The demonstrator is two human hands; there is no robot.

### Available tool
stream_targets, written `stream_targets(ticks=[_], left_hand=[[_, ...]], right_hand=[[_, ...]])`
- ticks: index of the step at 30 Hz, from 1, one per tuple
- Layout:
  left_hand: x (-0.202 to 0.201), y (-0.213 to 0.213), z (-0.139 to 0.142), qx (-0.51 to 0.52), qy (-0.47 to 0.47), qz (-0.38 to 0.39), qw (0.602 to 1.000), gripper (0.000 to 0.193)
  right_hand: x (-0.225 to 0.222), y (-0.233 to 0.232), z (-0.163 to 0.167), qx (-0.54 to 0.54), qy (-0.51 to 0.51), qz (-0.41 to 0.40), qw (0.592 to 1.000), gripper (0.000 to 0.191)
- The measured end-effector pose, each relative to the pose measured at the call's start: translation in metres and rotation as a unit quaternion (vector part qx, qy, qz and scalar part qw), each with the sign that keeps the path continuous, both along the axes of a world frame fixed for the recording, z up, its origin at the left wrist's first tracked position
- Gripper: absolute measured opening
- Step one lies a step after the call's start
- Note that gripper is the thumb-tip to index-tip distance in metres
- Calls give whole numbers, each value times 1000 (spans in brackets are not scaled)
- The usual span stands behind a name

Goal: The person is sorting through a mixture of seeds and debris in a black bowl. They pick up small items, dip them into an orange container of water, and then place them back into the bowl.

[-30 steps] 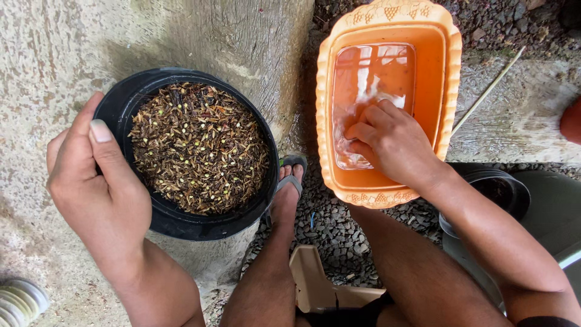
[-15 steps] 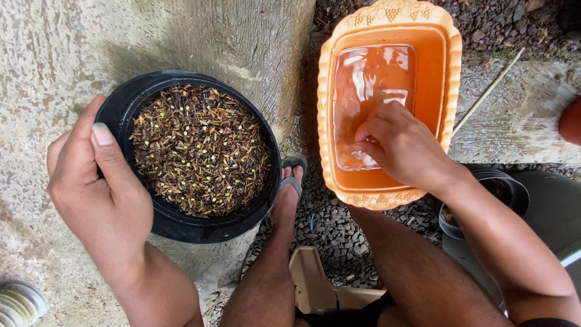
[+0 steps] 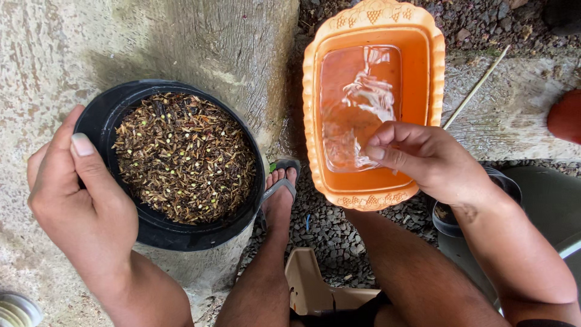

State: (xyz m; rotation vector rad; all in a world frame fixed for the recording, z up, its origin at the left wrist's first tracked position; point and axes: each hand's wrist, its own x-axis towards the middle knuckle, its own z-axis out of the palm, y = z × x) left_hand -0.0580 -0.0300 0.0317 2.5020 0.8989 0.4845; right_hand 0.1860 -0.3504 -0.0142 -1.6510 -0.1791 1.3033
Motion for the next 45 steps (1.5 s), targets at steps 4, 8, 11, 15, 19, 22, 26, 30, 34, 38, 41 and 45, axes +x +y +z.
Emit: stream_targets(ticks=[4,8,11,15,19,22,26,30,34,38,41,45], left_hand=[[1,0,1,6,0,-7,1000,29],[2,-1,1,-1,0,2,1000,27],[2,-2,1,0,1,1,1000,28],[2,-1,0,4,-2,-3,1000,28],[2,0,0,9,0,-6,1000,29],[3,0,1,2,4,10,1000,26],[4,-1,1,-2,5,14,1000,25],[3,0,2,-1,8,15,1000,26],[3,0,1,0,8,12,1000,26],[2,0,1,3,6,6,1000,26],[2,0,1,2,6,7,1000,26],[3,0,1,6,7,5,1000,29]], right_hand=[[-1,4,1,-5,-20,14,1000,15],[-2,13,-9,-68,-217,144,963,15],[-5,22,-22,-60,-461,241,852,15],[-4,32,-40,-58,-532,287,795,14],[-2,36,-42,-91,-546,290,781,15],[-4,36,-36,-76,-550,260,790,13],[-3,26,-19,-96,-338,162,922,9],[2,14,-11,14,-105,17,994,12],[1,5,-13,-1,-108,-20,994,12],[-3,1,-17,29,-93,-13,995,11],[-4,0,-19,47,-74,-20,996,11],[-5,-1,-18,39,-60,-23,997,11]])
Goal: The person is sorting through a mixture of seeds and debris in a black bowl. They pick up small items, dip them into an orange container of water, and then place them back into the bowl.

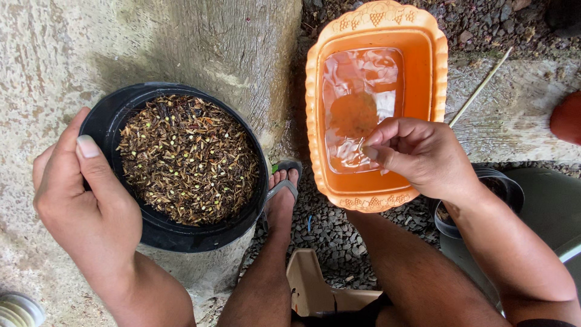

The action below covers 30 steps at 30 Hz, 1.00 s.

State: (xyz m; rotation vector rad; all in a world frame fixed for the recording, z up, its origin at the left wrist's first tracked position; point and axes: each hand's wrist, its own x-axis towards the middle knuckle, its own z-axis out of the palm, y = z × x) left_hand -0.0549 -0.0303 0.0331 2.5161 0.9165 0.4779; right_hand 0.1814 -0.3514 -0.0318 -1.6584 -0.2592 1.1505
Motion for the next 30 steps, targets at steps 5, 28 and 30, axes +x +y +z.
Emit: stream_targets(ticks=[5,28,30], left_hand=[[1,-2,1,-5,1,10,1000,25],[0,-1,1,-1,-1,-2,1000,25],[0,-1,1,2,0,-5,1000,25]], right_hand=[[2,-1,2,-3,19,8,1000,11],[-1,-20,-9,120,269,-97,951,17],[-1,-21,-8,134,278,-103,946,18]])
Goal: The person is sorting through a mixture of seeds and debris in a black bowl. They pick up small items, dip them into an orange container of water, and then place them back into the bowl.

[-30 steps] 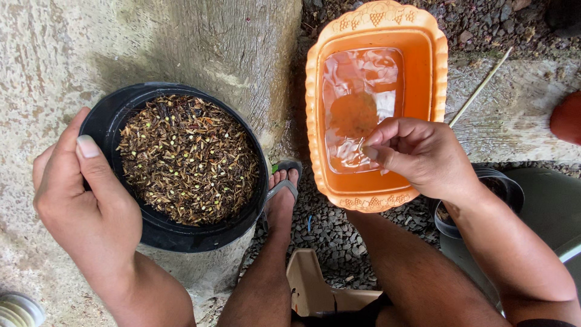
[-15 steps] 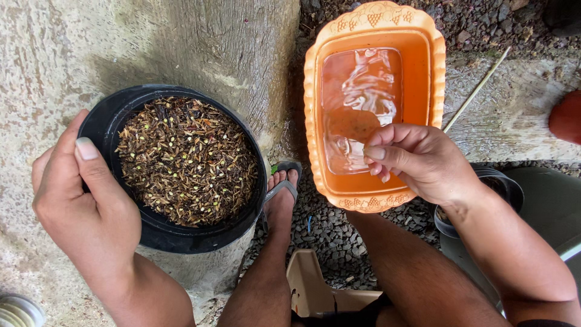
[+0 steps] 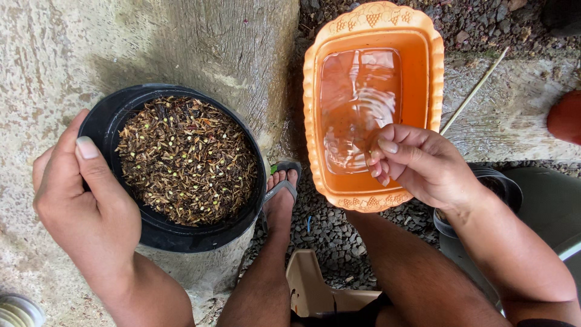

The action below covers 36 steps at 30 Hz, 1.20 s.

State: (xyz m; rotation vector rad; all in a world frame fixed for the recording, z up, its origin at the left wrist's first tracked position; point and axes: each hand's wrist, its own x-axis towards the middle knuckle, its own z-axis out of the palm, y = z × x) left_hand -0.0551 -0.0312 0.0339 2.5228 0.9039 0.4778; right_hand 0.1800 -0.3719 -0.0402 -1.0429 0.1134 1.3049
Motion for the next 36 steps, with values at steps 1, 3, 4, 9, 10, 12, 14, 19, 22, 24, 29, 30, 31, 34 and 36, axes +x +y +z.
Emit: stream_targets(ticks=[1,3,4,9,10,12,14,19,22,24,29,30,31,34,36], left_hand=[[0,0,0,0,-1,-1,1000,26],[0,0,-1,-2,-5,-1,1000,28],[0,1,-1,-5,-7,2,1000,28],[3,2,0,-11,-9,16,1000,25],[4,2,0,-12,-11,16,1000,25],[6,2,0,-17,-19,17,1000,25],[8,3,0,-23,-28,16,999,24],[11,6,-1,-14,-35,9,999,21],[12,6,-2,-25,-52,6,998,25],[12,6,-2,-27,-64,6,998,22],[14,7,-3,-23,-76,10,997,23],[15,7,-3,-20,-75,10,997,23],[15,7,-3,-17,-74,9,997,23],[14,7,-2,-12,-66,5,998,20],[14,8,-3,-10,-67,-2,998,23]], right_hand=[[0,0,0,2,-1,-1,1000,18],[0,0,1,6,-1,-1,1000,17],[0,1,1,10,-9,3,1000,16],[6,7,6,42,-43,23,998,12],[8,10,7,26,-91,46,994,11],[10,15,9,-7,-186,90,979,9],[12,20,11,-42,-218,108,969,8],[17,24,20,-6,-200,126,972,8],[24,21,28,43,-147,114,982,8],[28,17,33,73,-126,119,982,9],[28,8,42,59,-61,71,994,10],[27,7,41,53,-55,64,995,10],[25,7,39,72,-57,66,994,11],[21,8,34,109,-62,67,990,15],[19,9,32,107,-68,62,990,13]])
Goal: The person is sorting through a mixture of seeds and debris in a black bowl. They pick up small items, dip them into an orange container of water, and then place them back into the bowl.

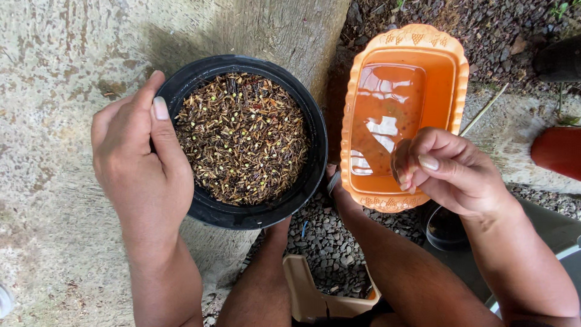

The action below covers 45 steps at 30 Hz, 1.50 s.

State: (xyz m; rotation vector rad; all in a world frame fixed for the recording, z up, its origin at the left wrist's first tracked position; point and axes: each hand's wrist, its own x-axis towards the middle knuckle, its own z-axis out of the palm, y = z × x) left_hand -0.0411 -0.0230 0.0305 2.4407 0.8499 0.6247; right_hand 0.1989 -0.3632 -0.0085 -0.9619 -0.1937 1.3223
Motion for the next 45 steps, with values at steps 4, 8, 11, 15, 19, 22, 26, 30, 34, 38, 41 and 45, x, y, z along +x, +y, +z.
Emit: stream_targets(ticks=[4,8,11,15,19,22,26,30,34,38,41,45], left_hand=[[-1,0,-1,11,8,-5,1000,24],[-3,0,-2,14,9,-6,1000,20],[-3,-1,-2,10,17,4,1000,21],[-3,-1,2,-4,35,14,999,25],[-5,-3,5,13,43,5,999,21],[-6,-4,5,17,47,2,999,23],[-8,-4,4,15,51,7,999,24],[-10,-4,3,18,58,8,998,24],[-12,-5,3,27,66,3,997,24],[-13,-6,3,27,67,4,997,24],[-12,-6,3,22,64,5,998,24],[-12,-6,3,25,67,5,997,23]], right_hand=[[1,4,-3,-65,-21,-8,998,10],[1,6,-6,-6,-33,17,999,19],[0,5,-7,32,-27,32,999,26],[-2,2,-6,55,-15,40,998,32],[-1,0,-6,64,-34,46,996,32],[1,-1,-7,62,-46,50,996,31],[1,-4,-5,29,-85,46,995,24],[0,-8,-4,4,-107,37,994,14],[0,-9,-9,11,-108,47,993,10],[2,-11,-12,17,-116,56,992,9],[3,-12,-13,15,-105,53,993,6],[3,-13,-15,6,-111,54,992,4]])
